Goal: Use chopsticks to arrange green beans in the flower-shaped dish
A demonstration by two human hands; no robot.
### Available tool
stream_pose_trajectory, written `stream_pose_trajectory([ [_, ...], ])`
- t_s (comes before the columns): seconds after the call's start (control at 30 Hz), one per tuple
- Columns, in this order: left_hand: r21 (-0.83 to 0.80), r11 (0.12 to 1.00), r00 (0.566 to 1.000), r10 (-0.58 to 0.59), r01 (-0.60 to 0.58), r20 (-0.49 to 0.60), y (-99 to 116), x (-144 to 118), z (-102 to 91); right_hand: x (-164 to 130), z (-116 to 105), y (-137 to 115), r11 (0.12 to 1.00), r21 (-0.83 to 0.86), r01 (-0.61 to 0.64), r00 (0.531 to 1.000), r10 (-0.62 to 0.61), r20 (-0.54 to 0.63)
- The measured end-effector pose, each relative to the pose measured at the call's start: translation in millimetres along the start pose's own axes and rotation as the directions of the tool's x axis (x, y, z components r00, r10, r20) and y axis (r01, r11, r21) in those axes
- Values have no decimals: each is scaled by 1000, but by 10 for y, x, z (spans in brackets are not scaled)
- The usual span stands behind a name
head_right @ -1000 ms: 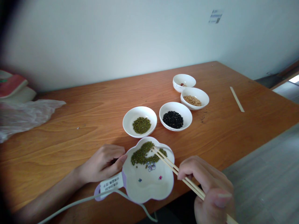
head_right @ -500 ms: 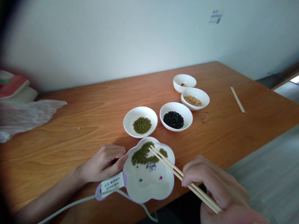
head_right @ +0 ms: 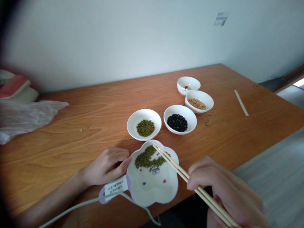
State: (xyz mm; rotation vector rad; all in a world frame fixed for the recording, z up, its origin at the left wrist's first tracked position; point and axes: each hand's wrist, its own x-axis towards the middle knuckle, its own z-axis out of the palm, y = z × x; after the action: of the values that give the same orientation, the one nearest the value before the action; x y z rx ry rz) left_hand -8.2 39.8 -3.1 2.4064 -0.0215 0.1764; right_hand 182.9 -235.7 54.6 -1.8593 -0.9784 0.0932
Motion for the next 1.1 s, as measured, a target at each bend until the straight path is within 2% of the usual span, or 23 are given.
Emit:
stream_pose_trajectory([
  [0.07,5,1000,1000,1,-1,-4,-2,-4,4,-4,31,-6,999,43,-2,1000,2,-2],
  [0.2,10,1000,1000,8,-8,-15,-1,-27,7,42,146,-67,997,-49,59,997,-61,-40],
  [0.3,8,1000,1000,8,-8,-7,-4,-25,4,76,173,-98,996,-43,73,997,-73,7],
  [0.57,6,1000,1000,8,-8,4,3,2,-5,101,192,-115,999,40,4,1000,-5,11],
  [0.67,8,1000,1000,7,-7,0,3,-22,-1,98,163,-78,999,20,-33,998,31,53],
  [0.73,11,1000,1000,4,-4,-1,-2,-34,2,116,124,-59,998,3,-60,991,59,121],
  [0.83,4,1000,1000,2,-2,5,-11,-32,4,150,82,-47,1000,4,-23,985,22,172],
  [1.1,13,1000,1000,4,-4,-8,10,-8,-6,92,124,-51,997,-12,-75,992,76,100],
])
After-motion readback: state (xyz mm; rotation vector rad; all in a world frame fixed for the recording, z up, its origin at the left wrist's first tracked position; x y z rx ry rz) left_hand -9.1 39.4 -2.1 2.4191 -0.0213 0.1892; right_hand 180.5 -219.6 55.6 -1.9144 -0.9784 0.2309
